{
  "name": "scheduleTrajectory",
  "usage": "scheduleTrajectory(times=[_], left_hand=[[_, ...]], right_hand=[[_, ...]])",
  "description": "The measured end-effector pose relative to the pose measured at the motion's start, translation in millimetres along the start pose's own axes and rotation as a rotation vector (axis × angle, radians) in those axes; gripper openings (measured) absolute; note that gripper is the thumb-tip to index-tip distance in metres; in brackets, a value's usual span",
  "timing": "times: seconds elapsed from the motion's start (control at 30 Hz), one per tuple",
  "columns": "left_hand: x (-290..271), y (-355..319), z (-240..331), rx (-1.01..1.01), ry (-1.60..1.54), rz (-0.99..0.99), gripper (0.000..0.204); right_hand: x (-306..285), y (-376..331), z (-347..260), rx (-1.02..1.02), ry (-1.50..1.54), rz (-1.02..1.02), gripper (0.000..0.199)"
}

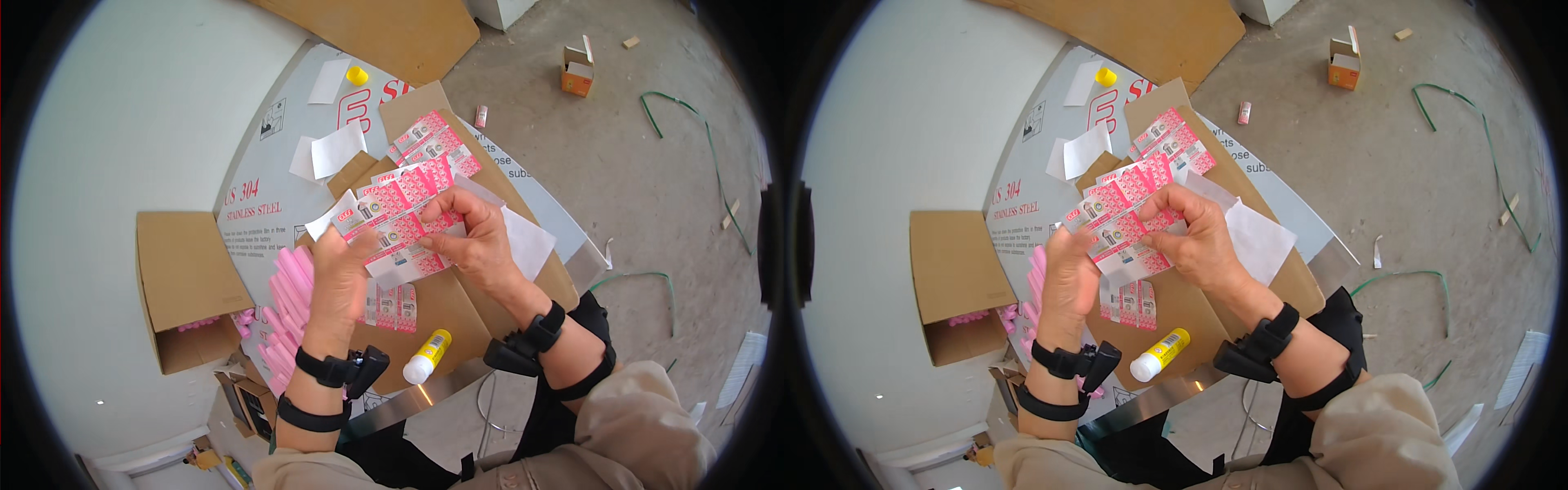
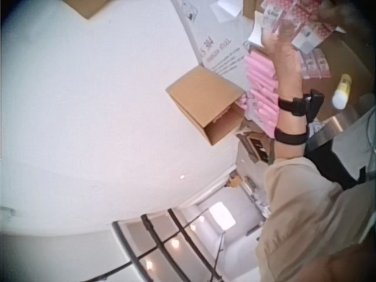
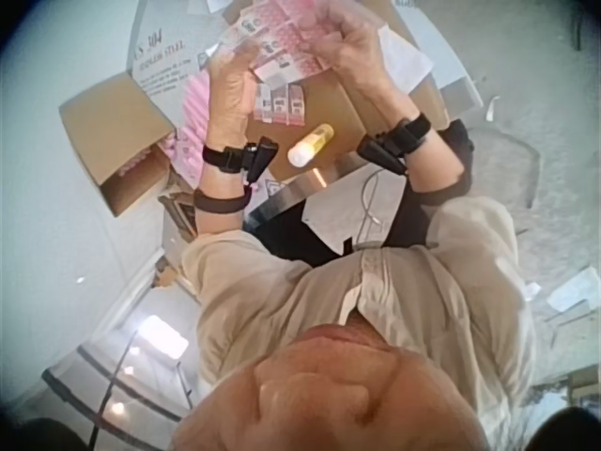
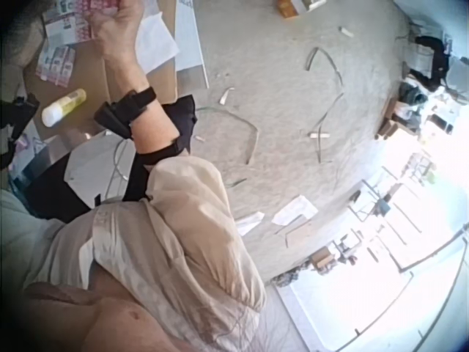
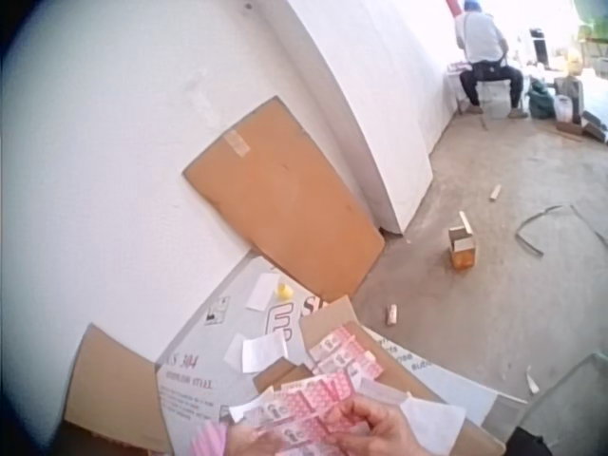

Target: Applying adhesive labels to small plastic bottles in a workshop.

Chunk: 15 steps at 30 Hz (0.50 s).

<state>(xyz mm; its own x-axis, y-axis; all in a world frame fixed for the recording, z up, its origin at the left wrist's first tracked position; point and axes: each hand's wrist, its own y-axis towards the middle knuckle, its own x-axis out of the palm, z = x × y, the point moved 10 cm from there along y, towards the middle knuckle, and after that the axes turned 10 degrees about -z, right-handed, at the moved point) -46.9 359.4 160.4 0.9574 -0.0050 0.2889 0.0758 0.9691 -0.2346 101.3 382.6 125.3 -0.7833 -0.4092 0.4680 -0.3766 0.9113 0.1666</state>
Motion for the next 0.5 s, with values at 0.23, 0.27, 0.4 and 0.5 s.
scheduleTrajectory(times=[0.23, 0.27, 0.4, 0.5], left_hand=[[1, 4, 1, 0.056, 0.224, 0.059, 0.039], [-2, 4, 2, 0.057, 0.239, 0.080, 0.037], [-7, 5, 1, 0.050, 0.272, 0.084, 0.038], [-6, 5, 2, 0.084, 0.239, 0.080, 0.038]], right_hand=[[-2, 0, -5, 0.037, 0.434, 0.142, 0.027], [-2, 1, -4, 0.037, 0.435, 0.139, 0.027], [-5, -2, 28, 0.172, 0.424, 0.109, 0.023], [-2, -5, 39, 0.220, 0.454, 0.083, 0.018]])
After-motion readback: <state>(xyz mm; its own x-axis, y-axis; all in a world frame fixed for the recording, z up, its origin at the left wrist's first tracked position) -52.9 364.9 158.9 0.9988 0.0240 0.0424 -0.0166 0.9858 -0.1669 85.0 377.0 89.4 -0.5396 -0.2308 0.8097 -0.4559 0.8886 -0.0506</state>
